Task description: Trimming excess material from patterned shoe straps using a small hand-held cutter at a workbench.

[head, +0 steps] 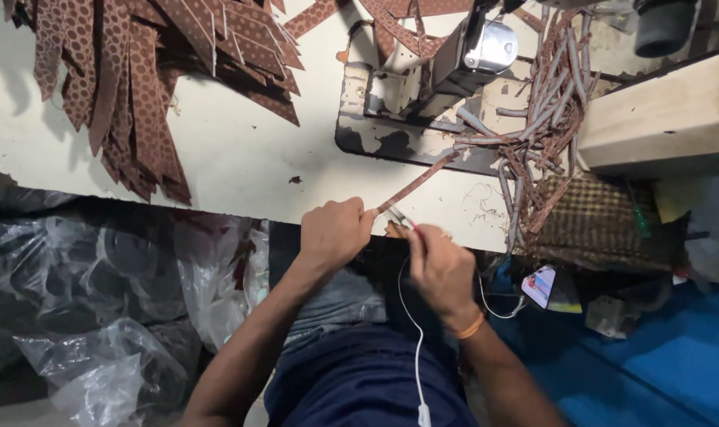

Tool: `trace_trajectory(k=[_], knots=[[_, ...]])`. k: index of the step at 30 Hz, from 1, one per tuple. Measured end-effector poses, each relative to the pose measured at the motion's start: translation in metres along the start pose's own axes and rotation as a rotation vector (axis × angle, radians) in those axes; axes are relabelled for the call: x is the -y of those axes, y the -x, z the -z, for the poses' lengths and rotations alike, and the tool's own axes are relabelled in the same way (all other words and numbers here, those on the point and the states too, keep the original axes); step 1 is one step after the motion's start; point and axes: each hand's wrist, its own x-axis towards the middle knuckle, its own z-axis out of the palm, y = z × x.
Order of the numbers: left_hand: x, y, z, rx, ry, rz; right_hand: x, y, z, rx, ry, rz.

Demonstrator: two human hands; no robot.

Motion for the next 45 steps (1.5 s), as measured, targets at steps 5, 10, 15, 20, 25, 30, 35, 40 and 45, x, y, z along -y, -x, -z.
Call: trace_trajectory(k=[5, 10, 15, 20, 25, 30, 35, 40, 45], knots=[[0.002, 0.002, -0.001, -0.028, 0.005, -0.020, -0.002, -0.003, -0.002, -0.005, 0.012, 0.005], [0.001, 0.000, -0.001, -0.028, -0.008, -0.012, -0.004, -0.008, 0.002, -0.001, 0.026, -0.028], [0.000, 0.001, -0.001, -0.041, -0.004, -0.021, -0.003, -0.012, 0.005, 0.002, -0.008, -0.010], [-0.001, 0.003, 0.000, -0.027, -0.003, -0.012, -0.006, -0.004, -0.001, -0.017, -0.016, 0.012], [0.002, 0.005, -0.003, -0.028, -0.031, -0.008, -0.014, 0.002, -0.004, -0.014, -0.002, 0.019], [0.001, 0.005, -0.004, -0.031, -0.040, -0.016, -0.062, -0.014, 0.002, -0.019, 0.111, -0.153], [-0.002, 0.018, -0.001, -0.099, 0.063, -0.022, -0.033, -0.040, 0.033, -0.208, 0.267, 0.000], [-0.015, 0.041, -0.010, -0.237, 0.285, -0.111, 0.002, -0.039, 0.007, -0.106, 0.019, -0.036], [-0.017, 0.059, -0.032, -0.314, 0.235, -0.428, 0.009, -0.049, -0.013, 0.308, -0.716, -0.588]])
